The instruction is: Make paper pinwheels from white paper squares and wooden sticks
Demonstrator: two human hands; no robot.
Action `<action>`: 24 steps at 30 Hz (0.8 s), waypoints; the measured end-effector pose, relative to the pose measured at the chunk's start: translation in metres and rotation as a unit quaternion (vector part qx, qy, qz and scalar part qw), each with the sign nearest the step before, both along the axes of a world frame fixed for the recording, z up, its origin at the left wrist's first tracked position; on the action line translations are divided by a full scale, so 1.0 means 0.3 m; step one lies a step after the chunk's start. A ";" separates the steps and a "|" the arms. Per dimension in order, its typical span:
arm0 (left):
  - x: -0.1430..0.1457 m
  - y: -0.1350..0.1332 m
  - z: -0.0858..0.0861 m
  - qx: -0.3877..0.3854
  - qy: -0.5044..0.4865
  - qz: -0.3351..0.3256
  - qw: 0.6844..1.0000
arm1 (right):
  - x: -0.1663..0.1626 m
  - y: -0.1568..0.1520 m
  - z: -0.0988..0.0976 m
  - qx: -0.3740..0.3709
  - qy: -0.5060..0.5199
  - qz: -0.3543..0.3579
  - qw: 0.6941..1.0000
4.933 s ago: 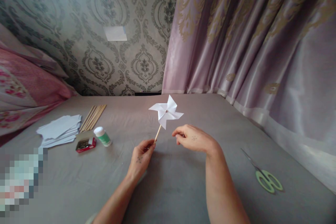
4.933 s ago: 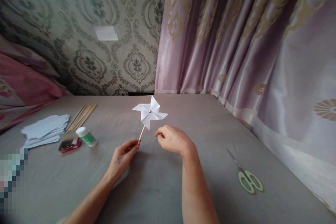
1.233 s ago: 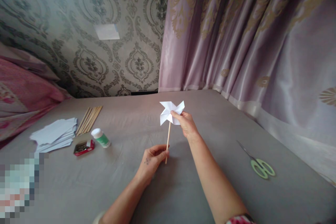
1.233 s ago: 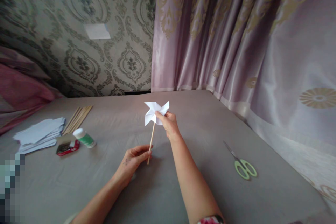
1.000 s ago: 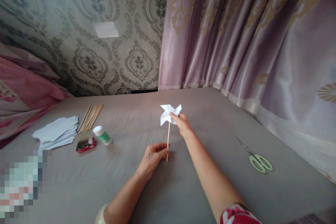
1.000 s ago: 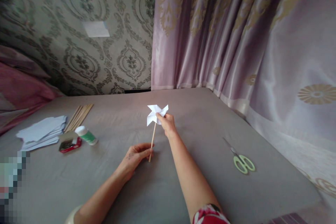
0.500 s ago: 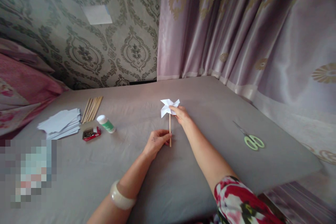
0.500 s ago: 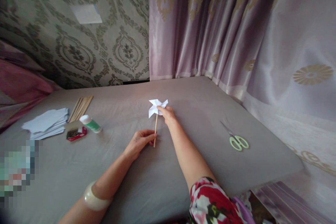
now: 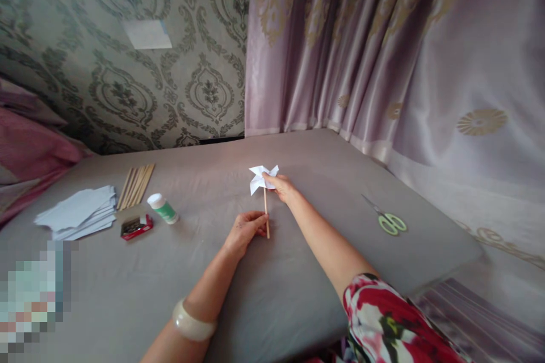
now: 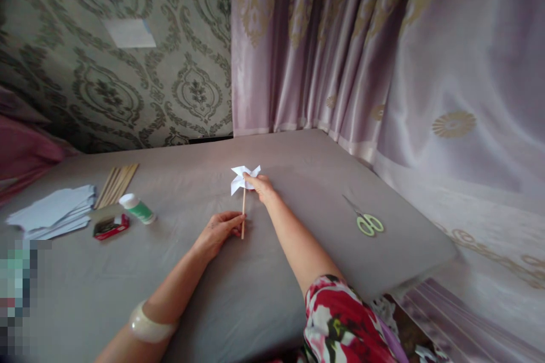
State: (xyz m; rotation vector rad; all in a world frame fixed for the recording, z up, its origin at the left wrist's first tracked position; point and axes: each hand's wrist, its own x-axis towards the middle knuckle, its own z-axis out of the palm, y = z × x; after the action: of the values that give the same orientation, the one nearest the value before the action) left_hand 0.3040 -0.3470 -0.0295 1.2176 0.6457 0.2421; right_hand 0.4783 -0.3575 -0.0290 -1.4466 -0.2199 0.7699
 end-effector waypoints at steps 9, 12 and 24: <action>-0.014 0.030 0.028 0.014 -0.043 0.120 0.992 | -0.122 -0.173 0.048 -0.058 -0.100 0.040 0.993; -0.017 0.042 0.032 0.030 -0.052 0.149 0.987 | -0.194 -0.247 0.043 -0.072 -0.152 0.057 0.984; -0.021 0.041 0.028 0.044 -0.054 0.151 0.986 | -0.302 -0.289 0.034 -0.137 -0.386 0.113 0.905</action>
State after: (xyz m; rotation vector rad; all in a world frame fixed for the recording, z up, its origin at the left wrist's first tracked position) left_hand 0.2976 -0.3347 -0.0212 1.1793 0.7297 0.5932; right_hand 0.3878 -0.4442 -0.0188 -1.9703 -0.9294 0.3743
